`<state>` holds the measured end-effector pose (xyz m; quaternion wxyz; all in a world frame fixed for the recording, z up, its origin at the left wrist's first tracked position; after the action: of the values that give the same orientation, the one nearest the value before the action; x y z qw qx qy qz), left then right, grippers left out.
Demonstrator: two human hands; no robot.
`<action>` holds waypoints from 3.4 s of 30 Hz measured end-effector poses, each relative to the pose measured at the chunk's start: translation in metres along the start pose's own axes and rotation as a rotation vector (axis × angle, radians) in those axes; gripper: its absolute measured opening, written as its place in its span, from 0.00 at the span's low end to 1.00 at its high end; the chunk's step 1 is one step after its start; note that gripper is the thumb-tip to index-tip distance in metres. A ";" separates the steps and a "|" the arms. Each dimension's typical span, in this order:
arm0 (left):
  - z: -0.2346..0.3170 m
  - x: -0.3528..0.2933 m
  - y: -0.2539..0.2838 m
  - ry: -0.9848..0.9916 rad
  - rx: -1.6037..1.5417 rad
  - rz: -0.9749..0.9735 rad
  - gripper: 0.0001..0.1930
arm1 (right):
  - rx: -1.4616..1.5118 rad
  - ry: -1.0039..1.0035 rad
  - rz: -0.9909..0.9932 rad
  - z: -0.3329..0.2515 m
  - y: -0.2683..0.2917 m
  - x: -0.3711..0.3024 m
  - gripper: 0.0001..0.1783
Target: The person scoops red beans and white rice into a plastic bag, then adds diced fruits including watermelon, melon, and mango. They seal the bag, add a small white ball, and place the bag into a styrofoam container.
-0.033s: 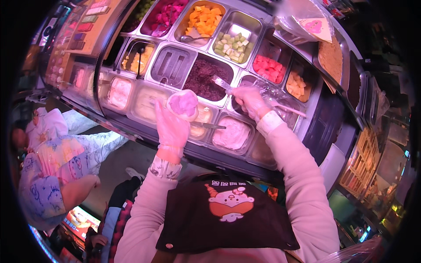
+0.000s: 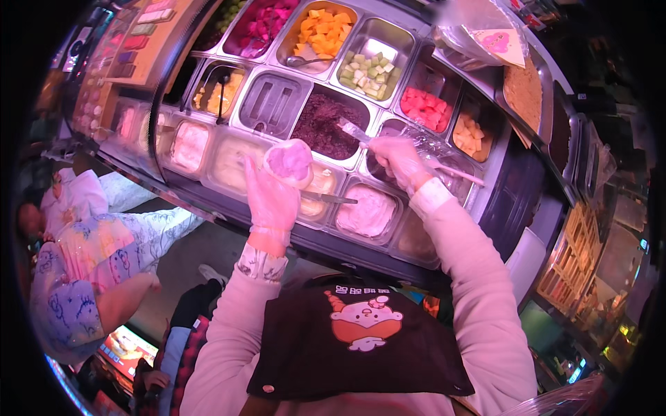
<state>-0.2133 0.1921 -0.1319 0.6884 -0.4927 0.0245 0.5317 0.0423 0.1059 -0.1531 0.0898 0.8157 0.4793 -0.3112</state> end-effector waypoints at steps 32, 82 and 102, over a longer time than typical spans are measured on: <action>-0.013 -0.024 -0.061 0.024 0.421 -0.348 0.19 | -0.369 0.808 0.045 -0.022 0.012 -0.192 0.17; 0.007 -0.041 -0.025 0.009 0.151 -0.187 0.11 | -0.200 0.227 -0.062 -0.026 -0.027 -0.176 0.11; 0.028 -0.047 0.023 -0.043 0.000 -0.170 0.26 | -1.156 0.462 -0.129 0.008 -0.041 0.037 0.22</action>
<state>-0.2647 0.1770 -0.1066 0.7313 -0.4817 -0.0320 0.4818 0.0177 0.1504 -0.1745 0.3917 0.6508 0.6255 0.1781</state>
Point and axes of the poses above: each hand's wrist, its own x-axis towards the middle knuckle, its own y-axis out of the back of the hand, z = x × y, the point moved 2 cm from there along x, towards the middle knuckle, and after that the axes turned 15 degrees about x, right-handed, at the moved point
